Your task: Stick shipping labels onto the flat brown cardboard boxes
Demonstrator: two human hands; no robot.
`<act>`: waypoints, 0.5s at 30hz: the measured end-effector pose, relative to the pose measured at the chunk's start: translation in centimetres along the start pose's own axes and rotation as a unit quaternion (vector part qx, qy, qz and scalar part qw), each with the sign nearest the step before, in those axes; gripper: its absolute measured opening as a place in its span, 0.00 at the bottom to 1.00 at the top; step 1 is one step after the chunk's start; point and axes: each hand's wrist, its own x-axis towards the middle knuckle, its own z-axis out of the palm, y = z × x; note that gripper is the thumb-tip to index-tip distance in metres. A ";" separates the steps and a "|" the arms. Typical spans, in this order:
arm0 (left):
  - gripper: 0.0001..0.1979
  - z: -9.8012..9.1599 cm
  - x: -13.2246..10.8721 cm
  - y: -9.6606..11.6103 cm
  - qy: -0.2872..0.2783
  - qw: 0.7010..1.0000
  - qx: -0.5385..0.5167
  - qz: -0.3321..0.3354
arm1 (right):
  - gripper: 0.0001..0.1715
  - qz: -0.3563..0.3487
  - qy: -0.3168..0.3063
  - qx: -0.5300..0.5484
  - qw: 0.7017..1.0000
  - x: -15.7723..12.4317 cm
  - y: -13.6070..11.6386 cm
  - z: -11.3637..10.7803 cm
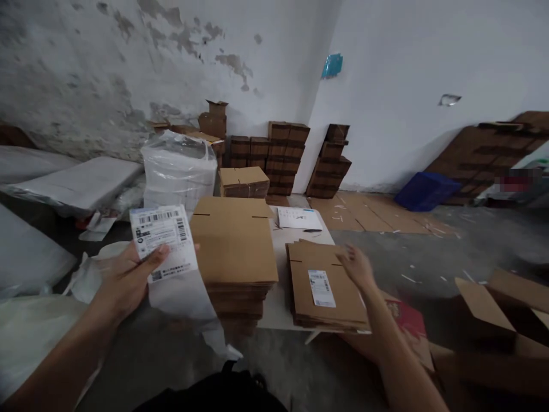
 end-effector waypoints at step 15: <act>0.15 -1.3 0.4 -0.3 0.084 0.949 -0.249 -0.176 | 0.06 -0.542 -0.232 0.161 0.792 -13.8 -21.6 8.3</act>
